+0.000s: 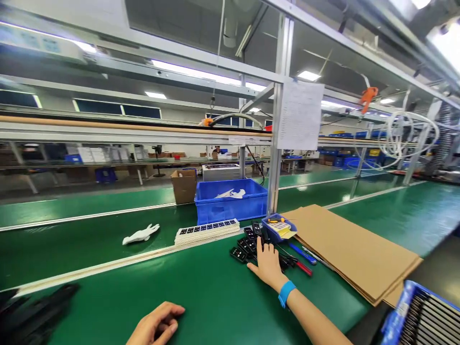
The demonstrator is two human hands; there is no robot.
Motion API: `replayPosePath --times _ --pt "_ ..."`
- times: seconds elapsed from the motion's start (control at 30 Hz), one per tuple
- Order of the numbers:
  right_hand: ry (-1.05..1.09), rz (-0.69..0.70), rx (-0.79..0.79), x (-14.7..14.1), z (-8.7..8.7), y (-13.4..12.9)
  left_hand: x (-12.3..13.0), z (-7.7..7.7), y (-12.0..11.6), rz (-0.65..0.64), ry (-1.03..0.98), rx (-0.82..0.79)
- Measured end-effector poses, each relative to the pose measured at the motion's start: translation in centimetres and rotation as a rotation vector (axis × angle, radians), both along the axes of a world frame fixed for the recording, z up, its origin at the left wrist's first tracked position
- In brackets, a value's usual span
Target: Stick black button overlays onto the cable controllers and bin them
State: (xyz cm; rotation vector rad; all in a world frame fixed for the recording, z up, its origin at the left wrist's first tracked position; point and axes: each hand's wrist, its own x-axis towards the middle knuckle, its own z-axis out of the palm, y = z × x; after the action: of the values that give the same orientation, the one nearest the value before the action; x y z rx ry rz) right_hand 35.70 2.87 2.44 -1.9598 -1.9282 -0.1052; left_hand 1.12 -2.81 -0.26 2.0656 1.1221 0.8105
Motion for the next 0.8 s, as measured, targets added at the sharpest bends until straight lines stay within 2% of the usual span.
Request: replayPosePath --times 0.07,0.17,0.23,0.33,0.5,0.67,0.8 --pt "-0.063 0.064 0.011 -1.0 -0.5 -0.6 0.7 0.3 -0.4 0.017 0.049 0.045" --pt "-0.106 0.242 0.053 -2.4 -1.3 -2.0 1.7 0.7 -1.0 0.052 0.09 0.086" --pt "-0.096 0.356 0.095 -3.8 -1.7 -2.9 2.2 1.0 -1.4 0.065 0.122 0.12" --pt "-0.03 0.441 0.103 -6.3 -2.1 -4.3 2.7 1.4 -1.8 0.045 0.208 0.128" --pt "0.151 0.469 0.094 -9.1 -1.8 -5.2 2.8 2.0 -1.9 0.046 0.324 0.12" --pt "0.168 0.432 -0.032 -9.4 -0.5 -4.7 2.5 2.2 -2.2 0.132 0.154 0.028" --pt "0.058 0.455 -0.101 -9.7 0.6 -5.1 2.4 2.2 -2.8 0.034 0.098 0.068"
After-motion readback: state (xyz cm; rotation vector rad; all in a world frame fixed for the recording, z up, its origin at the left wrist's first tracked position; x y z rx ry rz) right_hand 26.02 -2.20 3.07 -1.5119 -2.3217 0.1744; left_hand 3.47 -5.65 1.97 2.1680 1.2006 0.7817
